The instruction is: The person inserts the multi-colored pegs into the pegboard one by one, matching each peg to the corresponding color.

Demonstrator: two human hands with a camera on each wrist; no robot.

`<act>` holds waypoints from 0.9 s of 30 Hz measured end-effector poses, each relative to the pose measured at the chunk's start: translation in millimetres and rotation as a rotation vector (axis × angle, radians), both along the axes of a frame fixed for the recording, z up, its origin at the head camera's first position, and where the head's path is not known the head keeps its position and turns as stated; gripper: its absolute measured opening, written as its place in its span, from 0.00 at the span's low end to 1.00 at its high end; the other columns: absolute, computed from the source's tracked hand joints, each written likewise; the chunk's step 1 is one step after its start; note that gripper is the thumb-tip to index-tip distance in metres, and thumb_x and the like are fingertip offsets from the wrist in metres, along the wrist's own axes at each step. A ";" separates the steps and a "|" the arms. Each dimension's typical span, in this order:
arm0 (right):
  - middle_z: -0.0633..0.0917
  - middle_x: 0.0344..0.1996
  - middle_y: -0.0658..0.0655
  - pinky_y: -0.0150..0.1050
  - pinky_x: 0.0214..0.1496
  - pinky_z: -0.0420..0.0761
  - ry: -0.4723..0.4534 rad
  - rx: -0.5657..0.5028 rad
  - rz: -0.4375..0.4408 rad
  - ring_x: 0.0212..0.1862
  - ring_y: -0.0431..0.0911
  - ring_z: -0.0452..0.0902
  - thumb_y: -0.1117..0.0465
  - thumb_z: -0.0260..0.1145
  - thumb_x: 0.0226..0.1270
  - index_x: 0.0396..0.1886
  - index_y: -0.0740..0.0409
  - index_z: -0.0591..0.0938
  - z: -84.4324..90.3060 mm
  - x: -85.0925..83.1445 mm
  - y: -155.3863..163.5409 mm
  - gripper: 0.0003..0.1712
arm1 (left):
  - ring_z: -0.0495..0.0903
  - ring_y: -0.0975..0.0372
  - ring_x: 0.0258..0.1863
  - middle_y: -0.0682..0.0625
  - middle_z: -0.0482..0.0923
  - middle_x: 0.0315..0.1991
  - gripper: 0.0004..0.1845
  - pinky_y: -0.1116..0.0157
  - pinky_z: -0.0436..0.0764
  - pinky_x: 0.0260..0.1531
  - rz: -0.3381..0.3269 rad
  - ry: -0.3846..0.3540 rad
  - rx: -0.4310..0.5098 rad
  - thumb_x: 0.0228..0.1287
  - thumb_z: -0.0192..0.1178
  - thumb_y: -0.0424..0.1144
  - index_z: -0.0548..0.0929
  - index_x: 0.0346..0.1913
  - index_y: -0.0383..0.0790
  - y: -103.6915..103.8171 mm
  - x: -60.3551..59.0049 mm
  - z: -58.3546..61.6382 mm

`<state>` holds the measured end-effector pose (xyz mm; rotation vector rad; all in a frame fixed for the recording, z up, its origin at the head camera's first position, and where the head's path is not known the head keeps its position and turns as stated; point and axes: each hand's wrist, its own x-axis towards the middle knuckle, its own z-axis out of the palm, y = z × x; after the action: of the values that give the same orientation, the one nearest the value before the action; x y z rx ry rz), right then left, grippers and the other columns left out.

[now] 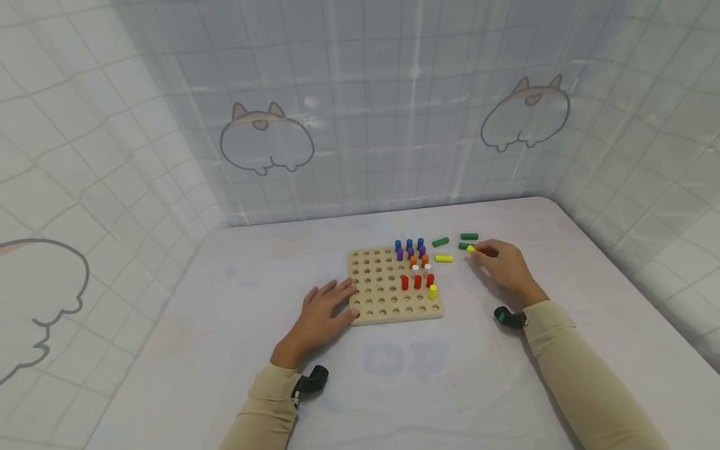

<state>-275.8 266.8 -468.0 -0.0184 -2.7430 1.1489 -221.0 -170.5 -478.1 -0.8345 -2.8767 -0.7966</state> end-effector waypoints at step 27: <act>0.83 0.47 0.66 0.46 0.49 0.85 -0.047 -0.458 0.244 0.45 0.55 0.85 0.57 0.66 0.73 0.61 0.65 0.75 22.1 29.6 -49.7 0.23 | 0.54 0.49 0.76 0.56 0.59 0.77 0.31 0.38 0.42 0.71 0.010 0.000 -0.003 0.74 0.54 0.57 0.70 0.75 0.50 0.9 0.6 2.3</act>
<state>-246.2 217.1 -445.9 0.2398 -2.5058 1.8402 -220.3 -169.5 -475.9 -0.8195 -2.8799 -0.7917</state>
